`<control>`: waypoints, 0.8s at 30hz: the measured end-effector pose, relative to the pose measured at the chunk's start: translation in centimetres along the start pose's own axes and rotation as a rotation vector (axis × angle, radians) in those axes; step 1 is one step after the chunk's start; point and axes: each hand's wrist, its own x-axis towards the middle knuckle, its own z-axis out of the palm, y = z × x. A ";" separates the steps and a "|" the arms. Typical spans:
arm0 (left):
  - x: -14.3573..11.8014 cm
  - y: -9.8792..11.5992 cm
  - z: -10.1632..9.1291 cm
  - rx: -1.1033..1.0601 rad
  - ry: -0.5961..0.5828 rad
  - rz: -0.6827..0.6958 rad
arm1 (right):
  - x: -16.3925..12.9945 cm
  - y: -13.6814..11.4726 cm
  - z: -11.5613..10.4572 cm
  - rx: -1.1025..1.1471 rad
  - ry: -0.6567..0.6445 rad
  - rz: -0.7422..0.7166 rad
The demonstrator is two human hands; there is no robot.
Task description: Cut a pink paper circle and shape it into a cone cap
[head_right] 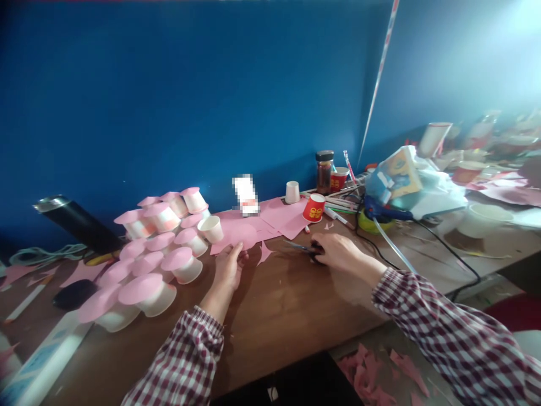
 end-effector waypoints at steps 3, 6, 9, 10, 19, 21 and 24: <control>0.1 -0.1 -0.1 0.000 -0.007 0.004 | -0.7 0.6 -0.3 -0.043 -0.015 0.041; 0.1 -0.2 -0.2 -0.017 0.000 -0.007 | -1.3 1.7 -0.4 -0.142 -0.037 0.058; 0.1 -0.2 -0.3 -0.009 -0.007 -0.011 | -1.4 3.0 -0.5 -0.186 -0.064 0.062; 0.1 -0.2 -0.3 -0.003 -0.012 -0.009 | -1.3 3.4 -0.6 -0.177 -0.076 0.065; 0.1 -0.4 -0.3 0.035 -0.007 -0.006 | 0.2 4.0 -2.5 0.094 -0.255 0.021; 0.1 -0.4 -0.3 0.042 -0.008 0.000 | 0.9 4.7 -2.5 0.154 -0.181 0.079; 0.0 -0.3 -0.3 0.062 -0.027 0.024 | 2.7 5.9 -1.8 0.081 0.008 0.227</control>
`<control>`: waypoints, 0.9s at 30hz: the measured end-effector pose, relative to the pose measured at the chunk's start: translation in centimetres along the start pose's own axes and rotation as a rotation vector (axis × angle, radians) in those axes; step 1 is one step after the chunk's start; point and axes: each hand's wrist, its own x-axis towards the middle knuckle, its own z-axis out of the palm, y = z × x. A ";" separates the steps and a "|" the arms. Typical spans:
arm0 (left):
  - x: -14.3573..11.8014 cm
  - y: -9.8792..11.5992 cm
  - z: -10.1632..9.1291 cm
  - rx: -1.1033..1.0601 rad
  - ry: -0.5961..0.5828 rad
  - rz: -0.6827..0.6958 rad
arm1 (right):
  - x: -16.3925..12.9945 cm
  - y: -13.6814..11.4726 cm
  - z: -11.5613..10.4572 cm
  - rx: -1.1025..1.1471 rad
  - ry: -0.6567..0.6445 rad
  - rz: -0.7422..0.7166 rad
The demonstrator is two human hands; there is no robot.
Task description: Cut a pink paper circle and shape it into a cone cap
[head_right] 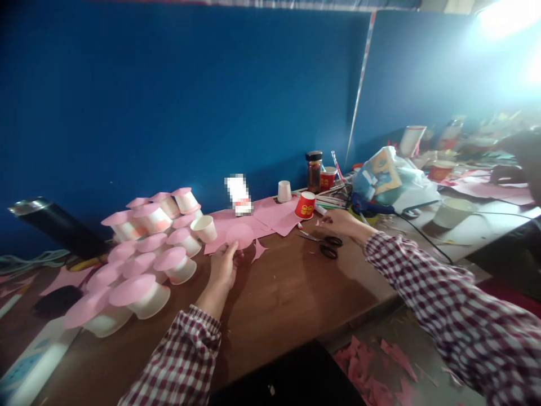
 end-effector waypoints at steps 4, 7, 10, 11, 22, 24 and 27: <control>0.0 -0.2 -0.1 0.027 -0.015 0.011 | 3.1 0.3 1.5 -0.075 0.184 0.184; 0.2 -0.6 -0.2 0.072 -0.037 0.027 | 4.6 0.2 2.4 -0.066 0.236 0.251; 0.4 -0.8 -0.3 0.079 -0.039 0.029 | 5.3 0.3 2.8 -0.029 0.307 0.321; 0.4 -0.8 -0.2 0.074 -0.035 0.024 | 5.3 0.4 2.8 -0.009 0.340 0.341; 0.6 -1.0 -0.2 0.101 -0.023 0.033 | 6.8 -1.2 5.0 0.370 0.615 0.072; 0.6 -0.9 -0.2 0.106 -0.017 0.031 | 7.5 -1.5 5.2 0.419 0.583 0.127; 0.6 -0.9 -0.2 0.106 -0.018 0.017 | 7.9 -1.5 5.4 0.448 0.532 0.195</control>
